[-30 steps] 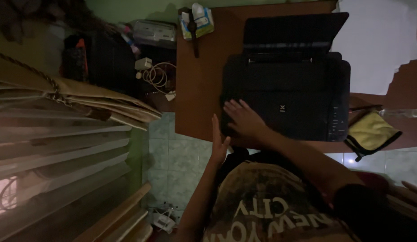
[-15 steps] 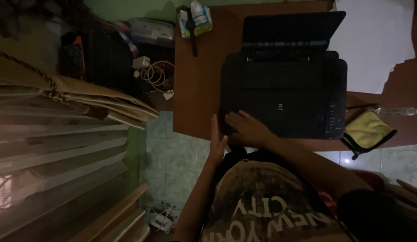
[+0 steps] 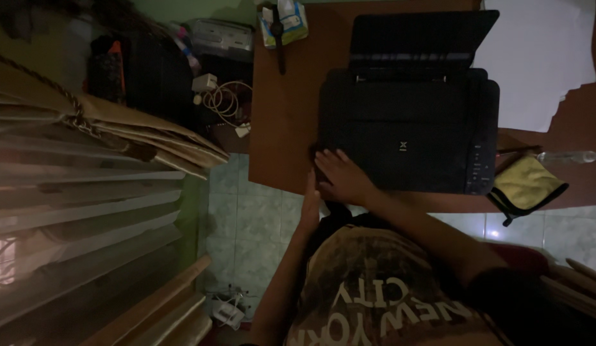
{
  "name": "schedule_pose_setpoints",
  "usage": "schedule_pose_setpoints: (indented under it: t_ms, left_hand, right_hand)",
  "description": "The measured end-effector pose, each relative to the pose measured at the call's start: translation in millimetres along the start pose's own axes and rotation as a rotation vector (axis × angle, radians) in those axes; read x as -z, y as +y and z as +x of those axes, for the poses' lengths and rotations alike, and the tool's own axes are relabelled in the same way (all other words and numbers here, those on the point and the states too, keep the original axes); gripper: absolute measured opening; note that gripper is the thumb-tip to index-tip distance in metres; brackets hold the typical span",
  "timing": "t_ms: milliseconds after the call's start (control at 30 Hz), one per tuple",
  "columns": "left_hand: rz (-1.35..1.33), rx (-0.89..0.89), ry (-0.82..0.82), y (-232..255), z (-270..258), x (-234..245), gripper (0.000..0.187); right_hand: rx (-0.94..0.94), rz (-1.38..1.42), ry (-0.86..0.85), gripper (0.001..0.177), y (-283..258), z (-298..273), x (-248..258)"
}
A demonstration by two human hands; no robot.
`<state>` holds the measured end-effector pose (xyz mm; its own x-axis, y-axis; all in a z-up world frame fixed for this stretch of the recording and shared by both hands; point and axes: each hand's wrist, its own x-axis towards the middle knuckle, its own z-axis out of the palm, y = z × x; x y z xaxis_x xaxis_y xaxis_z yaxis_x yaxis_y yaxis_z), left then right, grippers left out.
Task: The person cleans a black printer on a wooden table. They spray a cleaning solution onto the printer surface and wipe it with a yellow cloth, then use a small brush to clean crevices. The person repeatedly wipes and brushes the printer throughout the clip.
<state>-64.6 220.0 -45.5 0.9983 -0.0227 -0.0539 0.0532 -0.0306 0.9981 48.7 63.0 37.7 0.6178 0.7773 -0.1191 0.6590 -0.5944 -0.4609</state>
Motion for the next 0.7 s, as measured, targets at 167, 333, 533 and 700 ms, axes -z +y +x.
schedule_pose_setpoints:
  t_ms: [167,333,533,700]
  left_hand:
    - [0.014,0.061,-0.021,-6,-3,0,0.078]
    - [0.478,0.013,-0.065,-8,3,-6,0.075]
    - [0.535,-0.029,-0.106,-6,6,-6,0.079]
    - [0.654,0.049,-0.196,11,6,7,0.08]
  right_hand:
    - [0.001,-0.066,-0.085,0.068,-11,-31,-13]
    - [-0.089,-0.153,-0.184,0.067,11,-72,-17]
    - [-0.21,-0.279,-0.121,0.067,35,-119,-22]
    - [-0.236,-0.162,-0.078,0.068,42,-117,-28]
